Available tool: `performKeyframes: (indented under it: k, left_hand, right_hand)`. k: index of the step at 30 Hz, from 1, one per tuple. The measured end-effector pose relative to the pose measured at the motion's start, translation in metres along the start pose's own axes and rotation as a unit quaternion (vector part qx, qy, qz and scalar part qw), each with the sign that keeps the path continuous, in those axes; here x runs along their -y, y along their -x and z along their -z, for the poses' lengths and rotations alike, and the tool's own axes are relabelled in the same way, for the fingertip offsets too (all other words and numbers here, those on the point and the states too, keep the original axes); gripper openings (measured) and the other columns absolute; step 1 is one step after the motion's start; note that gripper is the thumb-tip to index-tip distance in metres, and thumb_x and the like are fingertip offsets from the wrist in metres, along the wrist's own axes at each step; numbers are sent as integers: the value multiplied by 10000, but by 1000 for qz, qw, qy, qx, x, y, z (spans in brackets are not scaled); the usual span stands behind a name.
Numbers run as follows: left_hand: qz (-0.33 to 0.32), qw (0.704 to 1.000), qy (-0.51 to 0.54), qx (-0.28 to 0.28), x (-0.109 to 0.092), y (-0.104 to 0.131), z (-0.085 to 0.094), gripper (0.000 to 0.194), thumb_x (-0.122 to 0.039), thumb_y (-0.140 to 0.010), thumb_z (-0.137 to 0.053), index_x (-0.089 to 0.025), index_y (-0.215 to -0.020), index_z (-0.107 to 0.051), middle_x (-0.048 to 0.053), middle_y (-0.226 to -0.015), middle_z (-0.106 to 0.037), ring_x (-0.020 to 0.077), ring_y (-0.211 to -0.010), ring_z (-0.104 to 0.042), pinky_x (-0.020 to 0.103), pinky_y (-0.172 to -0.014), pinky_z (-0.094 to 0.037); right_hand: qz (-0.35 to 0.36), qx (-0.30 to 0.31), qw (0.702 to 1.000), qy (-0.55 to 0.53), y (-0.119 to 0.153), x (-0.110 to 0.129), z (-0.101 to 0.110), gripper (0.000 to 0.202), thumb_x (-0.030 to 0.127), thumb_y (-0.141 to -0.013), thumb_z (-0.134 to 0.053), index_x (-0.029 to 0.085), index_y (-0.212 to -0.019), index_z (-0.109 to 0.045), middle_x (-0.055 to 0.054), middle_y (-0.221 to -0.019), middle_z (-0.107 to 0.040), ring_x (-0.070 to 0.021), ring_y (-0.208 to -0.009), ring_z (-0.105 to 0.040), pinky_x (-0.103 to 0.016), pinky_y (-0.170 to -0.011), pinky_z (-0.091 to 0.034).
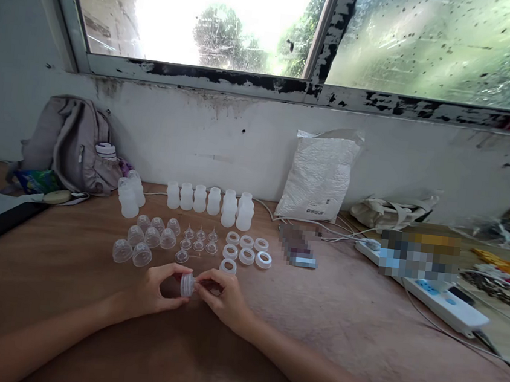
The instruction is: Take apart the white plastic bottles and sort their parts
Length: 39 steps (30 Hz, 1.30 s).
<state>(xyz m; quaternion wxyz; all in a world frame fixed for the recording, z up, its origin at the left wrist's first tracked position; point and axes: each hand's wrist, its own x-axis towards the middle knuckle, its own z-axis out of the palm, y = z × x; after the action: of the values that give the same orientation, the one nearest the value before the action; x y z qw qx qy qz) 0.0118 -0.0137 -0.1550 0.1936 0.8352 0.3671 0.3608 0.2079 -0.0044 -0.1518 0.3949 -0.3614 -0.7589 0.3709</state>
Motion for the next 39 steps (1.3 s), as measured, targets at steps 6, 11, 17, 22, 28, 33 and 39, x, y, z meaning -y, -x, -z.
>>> performKeyframes:
  k: [6, 11, 17, 22, 28, 33, 39]
  left_hand:
    - [-3, 1000, -1, 2, 1, -1, -2, 379, -265, -645, -629, -179, -1000, -527, 27, -922, -634, 151, -829, -596, 244, -749, -474]
    - [10, 1000, 8, 3, 5, -2, -6, 388, -229, -617, -639, -175, -985, -530, 16, -851, -632, 137, -755, -594, 227, -694, -483]
    - [34, 999, 26, 16, 6, -5, -7, 392, -220, -611, -641, -191, -988, -535, 5, -839, -626, 133, -738, -589, 224, -674, -482]
    - [63, 997, 37, 0, 4, -9, -8, 396, -204, -602, -643, -186, -984, -537, 9, -861, -637, 137, -745, -598, 233, -685, -485]
    - [80, 996, 26, -3, 0, -10, -6, 373, -213, -608, -628, -183, -972, -553, 16, -876, -647, 147, -766, -602, 251, -714, -488]
    - [76, 997, 31, -4, -4, -11, -6, 373, -224, -603, -635, -181, -966, -561, 21, -885, -650, 153, -765, -604, 255, -708, -492]
    - [90, 995, 38, -2, -7, -13, -5, 346, -238, -615, -635, -179, -947, -559, 11, -836, -647, 147, -733, -608, 250, -683, -501]
  right_hand:
    - [28, 11, 997, 65, 2, -2, 0, 127, 237, -757, -545, 146, -762, -634, -25, -654, -606, -107, -574, -520, -199, -527, -397]
    - [20, 5, 997, 74, 1, -6, -2, 97, 195, -736, -558, 144, -744, -640, -17, -628, -596, -100, -560, -523, -188, -530, -401]
    - [-4, 19, 999, 32, -3, -6, -2, 99, 208, -721, -579, 158, -730, -663, -21, -634, -596, -112, -578, -533, -201, -533, -407]
    - [-127, 7, 978, -166, -9, -10, -8, 142, 275, -679, -640, 143, -731, -629, -1, -584, -591, -106, -518, -543, -217, -514, -426]
    - [-172, -39, 935, -306, -10, -4, -12, 277, 314, -545, -742, 141, -675, -568, 25, -555, -594, -105, -488, -560, -225, -510, -446]
    - [-196, -51, 931, -303, -10, -1, -13, 280, 329, -480, -767, 128, -584, -602, 14, -524, -596, -107, -466, -552, -235, -504, -441]
    - [-192, -40, 939, -284, -11, -4, -13, 219, 301, -521, -751, 130, -626, -661, 14, -511, -598, -92, -469, -524, -222, -504, -414]
